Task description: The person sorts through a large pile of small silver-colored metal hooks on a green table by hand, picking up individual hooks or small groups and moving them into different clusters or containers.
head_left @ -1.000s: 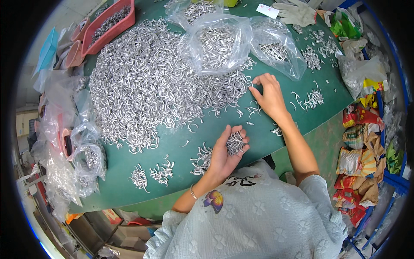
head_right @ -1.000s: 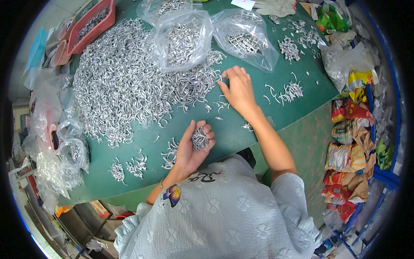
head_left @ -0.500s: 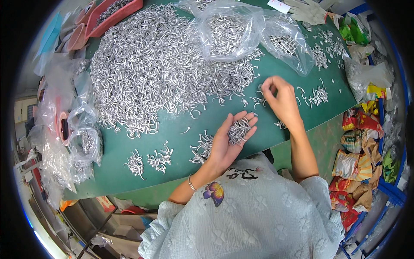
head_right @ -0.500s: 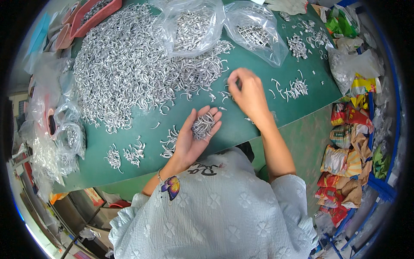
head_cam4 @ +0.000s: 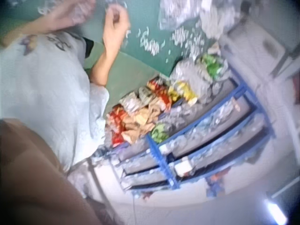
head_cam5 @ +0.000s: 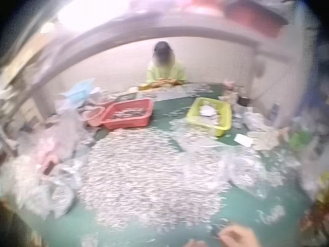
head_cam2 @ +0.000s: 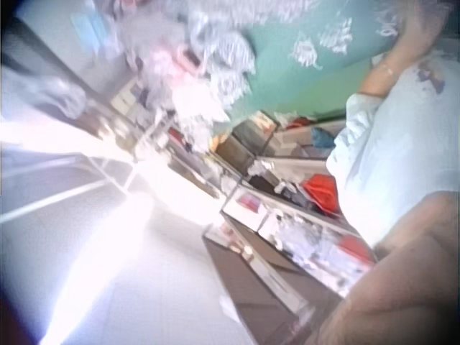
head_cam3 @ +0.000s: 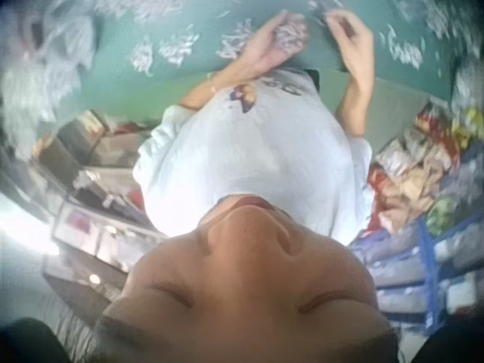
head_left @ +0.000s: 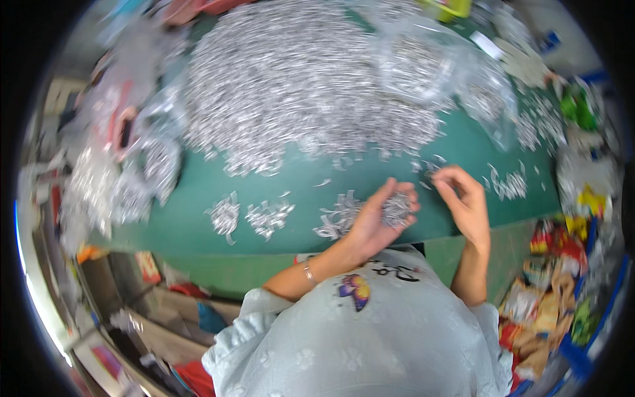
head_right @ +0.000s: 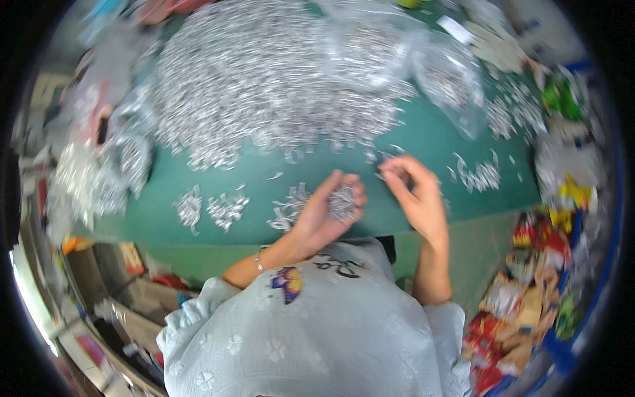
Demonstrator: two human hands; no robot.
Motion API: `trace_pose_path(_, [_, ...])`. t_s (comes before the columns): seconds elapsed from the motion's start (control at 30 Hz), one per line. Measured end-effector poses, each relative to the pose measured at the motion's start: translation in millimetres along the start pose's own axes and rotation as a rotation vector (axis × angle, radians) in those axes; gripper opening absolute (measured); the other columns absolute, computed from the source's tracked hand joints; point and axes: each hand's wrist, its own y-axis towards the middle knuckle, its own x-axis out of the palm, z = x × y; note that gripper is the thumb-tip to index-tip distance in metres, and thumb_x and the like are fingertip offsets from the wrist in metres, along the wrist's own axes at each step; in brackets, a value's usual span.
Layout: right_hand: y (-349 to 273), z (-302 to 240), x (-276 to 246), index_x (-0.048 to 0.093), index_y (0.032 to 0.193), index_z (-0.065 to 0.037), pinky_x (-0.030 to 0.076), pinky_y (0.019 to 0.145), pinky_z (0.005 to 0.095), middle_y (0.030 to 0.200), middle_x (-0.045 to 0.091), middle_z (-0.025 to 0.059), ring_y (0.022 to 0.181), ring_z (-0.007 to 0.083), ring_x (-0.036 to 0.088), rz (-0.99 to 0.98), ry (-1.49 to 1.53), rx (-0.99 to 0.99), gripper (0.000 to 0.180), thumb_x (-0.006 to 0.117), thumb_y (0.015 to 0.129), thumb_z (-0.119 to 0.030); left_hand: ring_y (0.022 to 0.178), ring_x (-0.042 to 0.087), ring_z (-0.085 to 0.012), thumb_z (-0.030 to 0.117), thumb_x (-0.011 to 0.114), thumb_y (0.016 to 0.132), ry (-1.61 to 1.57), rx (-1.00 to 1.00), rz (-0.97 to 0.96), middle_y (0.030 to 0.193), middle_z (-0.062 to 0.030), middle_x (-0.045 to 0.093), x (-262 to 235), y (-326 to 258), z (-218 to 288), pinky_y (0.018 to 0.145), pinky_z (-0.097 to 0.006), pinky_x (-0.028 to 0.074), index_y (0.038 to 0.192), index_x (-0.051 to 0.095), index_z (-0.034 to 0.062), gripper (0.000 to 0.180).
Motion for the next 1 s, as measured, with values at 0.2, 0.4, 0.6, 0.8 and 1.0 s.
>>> trace_pose_path(0.2, [-6.2, 3.9, 5.2, 0.059, 0.092, 0.001, 0.039, 0.076, 0.0207, 0.085, 0.057, 0.0019, 0.082, 0.0079, 0.051, -0.040, 0.164, 0.106, 0.006, 0.056, 0.087, 0.000, 0.075, 0.054, -0.0183, 0.030, 0.049, 0.094, 0.027, 0.063, -0.035, 0.085, -0.0074, 0.057, -5.1, -36.7, 21.2, 0.058, -0.027, 0.043, 0.095, 0.057, 0.0031, 0.029])
trace_pose_path(0.4, [5.5, -1.7, 16.2, 0.058, 0.091, 0.001, 0.039, 0.071, 0.0219, 0.082, 0.056, 0.0022, 0.076, 0.0090, 0.050, -0.121, 0.204, 0.072, 0.006, 0.054, 0.088, -0.002, 0.070, 0.051, -0.0164, 0.029, 0.050, 0.093, -0.151, 0.289, 0.064, 0.082, -0.0067, 0.054, -25.8, -94.8, 49.3, 0.053, -0.025, 0.041, 0.094, 0.055, 0.0055, 0.024])
trace_pose_path(0.6, [9.8, -4.4, 33.5, 0.059, 0.092, 0.001, 0.040, 0.070, 0.0214, 0.080, 0.057, 0.0028, 0.074, 0.0090, 0.050, -0.216, 0.299, 0.096, 0.007, 0.055, 0.087, -0.001, 0.070, 0.050, -0.0147, 0.025, 0.053, 0.092, -0.358, 0.672, 0.073, 0.081, -0.0048, 0.052, -63.9, -138.2, 81.4, 0.048, -0.024, 0.039, 0.094, 0.051, 0.0059, 0.019])
trace_pose_path(0.8, [11.0, -5.7, 48.0, 0.058, 0.094, 0.002, 0.041, 0.071, 0.0216, 0.082, 0.058, 0.0031, 0.076, 0.0091, 0.051, -0.313, 0.341, 0.132, 0.008, 0.055, 0.086, -0.001, 0.069, 0.048, -0.0148, 0.022, 0.045, 0.095, -0.545, 1.027, -0.006, 0.080, -0.0038, 0.049, -106.0, -185.1, 112.7, 0.048, -0.025, 0.035, 0.095, 0.049, 0.0086, 0.014])
trace_pose_path(1.0, [17.0, -28.7, 98.0, 0.058, 0.102, -0.001, 0.040, 0.070, 0.0190, 0.089, 0.060, 0.0020, 0.078, 0.0072, 0.053, -0.549, 0.231, 0.134, 0.016, 0.056, 0.086, -0.003, 0.066, 0.048, -0.0110, 0.018, 0.047, 0.093, -0.640, 1.123, 0.076, 0.075, 0.0003, 0.047, -123.3, -206.6, 111.1, 0.046, -0.024, 0.031, 0.088, 0.049, 0.0089, 0.010])
